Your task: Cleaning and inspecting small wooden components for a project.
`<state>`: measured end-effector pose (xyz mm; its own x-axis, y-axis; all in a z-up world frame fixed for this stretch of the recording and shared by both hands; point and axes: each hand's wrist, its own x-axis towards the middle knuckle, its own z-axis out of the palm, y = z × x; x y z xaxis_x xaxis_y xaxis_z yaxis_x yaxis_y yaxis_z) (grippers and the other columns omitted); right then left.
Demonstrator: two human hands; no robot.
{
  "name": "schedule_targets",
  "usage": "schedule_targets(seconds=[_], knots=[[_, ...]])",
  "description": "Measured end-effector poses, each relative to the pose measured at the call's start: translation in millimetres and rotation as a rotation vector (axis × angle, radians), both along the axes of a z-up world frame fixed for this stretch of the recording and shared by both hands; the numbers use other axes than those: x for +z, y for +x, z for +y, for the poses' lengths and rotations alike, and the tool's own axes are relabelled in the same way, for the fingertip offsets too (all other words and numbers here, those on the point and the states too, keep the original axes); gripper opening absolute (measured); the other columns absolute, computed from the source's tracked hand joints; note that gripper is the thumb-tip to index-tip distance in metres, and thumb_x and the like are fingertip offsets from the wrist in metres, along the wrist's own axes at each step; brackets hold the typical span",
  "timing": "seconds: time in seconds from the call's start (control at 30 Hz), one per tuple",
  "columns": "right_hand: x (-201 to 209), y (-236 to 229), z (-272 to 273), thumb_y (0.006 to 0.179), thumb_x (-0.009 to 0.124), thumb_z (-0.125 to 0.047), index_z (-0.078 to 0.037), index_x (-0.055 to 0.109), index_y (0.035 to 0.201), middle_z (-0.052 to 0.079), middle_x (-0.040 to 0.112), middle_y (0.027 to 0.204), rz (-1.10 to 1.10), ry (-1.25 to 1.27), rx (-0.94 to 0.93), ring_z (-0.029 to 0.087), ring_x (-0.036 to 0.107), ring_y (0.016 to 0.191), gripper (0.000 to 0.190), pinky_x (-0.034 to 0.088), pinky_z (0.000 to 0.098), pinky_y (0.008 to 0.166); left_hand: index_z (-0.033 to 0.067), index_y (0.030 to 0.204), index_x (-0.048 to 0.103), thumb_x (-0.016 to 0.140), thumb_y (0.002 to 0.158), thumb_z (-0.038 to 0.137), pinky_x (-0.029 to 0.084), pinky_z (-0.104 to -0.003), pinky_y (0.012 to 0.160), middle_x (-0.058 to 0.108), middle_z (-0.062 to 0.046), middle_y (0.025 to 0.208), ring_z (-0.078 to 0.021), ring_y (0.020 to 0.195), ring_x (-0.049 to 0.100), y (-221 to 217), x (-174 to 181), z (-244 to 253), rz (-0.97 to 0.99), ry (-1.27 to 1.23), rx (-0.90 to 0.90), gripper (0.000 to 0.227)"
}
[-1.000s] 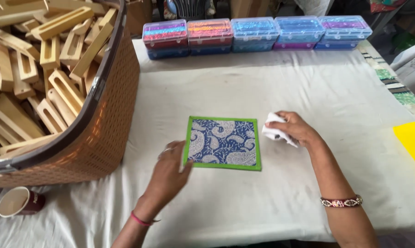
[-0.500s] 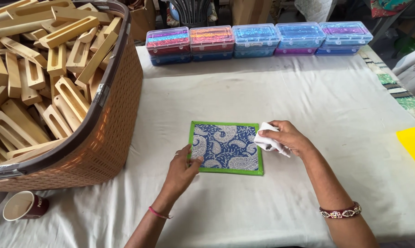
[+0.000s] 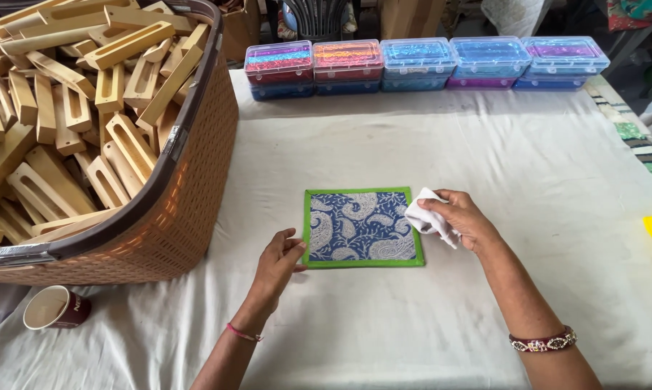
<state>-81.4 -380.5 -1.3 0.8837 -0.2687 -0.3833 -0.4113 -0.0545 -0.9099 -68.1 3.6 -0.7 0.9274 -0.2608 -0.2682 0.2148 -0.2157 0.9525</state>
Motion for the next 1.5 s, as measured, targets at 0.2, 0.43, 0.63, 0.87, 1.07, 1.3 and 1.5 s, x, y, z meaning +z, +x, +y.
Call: schedule_targets(seconds=[0.2,0.43,0.63,0.87,1.07,1.3,1.5], knots=[[5,-2,-18,0.079,0.079,-0.029,0.010,0.061,0.129,0.027,0.075,0.100,-0.004,-0.032,0.005,0.027,0.076,0.081,0.066,0.065,0.0357,0.055,-0.0058,0.149,0.035,0.063,0.090,0.030,0.059,-0.036,0.088,0.061,-0.022,0.132,-0.0264,0.115,0.066,-12,3,-23,0.054,-0.091,-0.014,0.075],[-1,0,-19,0.079,0.079,-0.027,0.004,0.058,0.134,0.026,0.075,0.106,0.024,-0.136,0.011,0.027,0.077,0.089,0.067,0.065,0.0387,0.066,-0.0046,0.148,0.041,0.064,0.088,0.031,0.059,-0.035,0.089,0.058,-0.019,0.134,-0.0228,0.118,0.062,-19,10,-23,0.018,-0.039,-0.030,0.073],[23,-10,27,0.083,0.078,-0.037,-0.005,0.060,0.141,0.017,0.073,0.122,-0.300,-0.659,0.063,0.027,0.074,0.106,0.068,0.059,0.0367,0.090,-0.0068,0.142,0.043,0.065,0.094,0.028,0.062,-0.038,0.092,0.054,-0.022,0.139,-0.0264,0.126,0.060,-27,0,-14,-0.262,0.029,-0.098,0.064],[-6,-5,37,0.088,0.064,-0.052,-0.019,0.035,0.157,0.006,0.033,0.162,-0.266,-1.121,0.380,0.030,0.038,0.145,0.082,0.043,0.0463,0.113,0.0027,0.137,0.055,0.064,0.095,0.025,0.055,-0.044,0.095,0.048,-0.019,0.149,-0.0350,0.111,0.065,-61,118,14,-0.441,0.351,-0.218,0.048],[5,-9,48,0.076,0.071,-0.059,-0.028,0.027,0.160,0.004,0.031,0.162,-0.176,-1.226,0.429,0.027,0.035,0.144,0.099,0.039,0.0472,0.113,0.0002,0.133,0.062,0.068,0.096,0.022,0.050,-0.044,0.106,0.057,-0.021,0.143,-0.0361,0.128,0.059,-51,191,67,-0.964,0.511,-0.243,0.042],[-8,-9,-9,0.081,0.075,-0.046,-0.028,0.051,0.155,0.005,0.057,0.151,-0.220,-1.304,0.216,0.027,0.070,0.110,0.079,0.061,0.0417,0.092,0.0084,0.136,0.061,0.064,0.099,0.024,0.056,-0.042,0.099,0.064,-0.016,0.135,-0.0303,0.114,0.067,54,254,180,-0.813,0.807,0.165,0.040],[-100,16,-134,0.080,0.083,-0.046,-0.002,0.065,0.142,0.024,0.070,0.120,-0.334,-1.286,-0.059,0.035,0.074,0.087,0.078,0.063,0.0444,0.078,0.0078,0.140,0.059,0.062,0.101,0.034,0.049,-0.045,0.105,0.060,-0.020,0.138,-0.0302,0.119,0.062,147,238,293,-0.409,0.964,0.357,0.048]])
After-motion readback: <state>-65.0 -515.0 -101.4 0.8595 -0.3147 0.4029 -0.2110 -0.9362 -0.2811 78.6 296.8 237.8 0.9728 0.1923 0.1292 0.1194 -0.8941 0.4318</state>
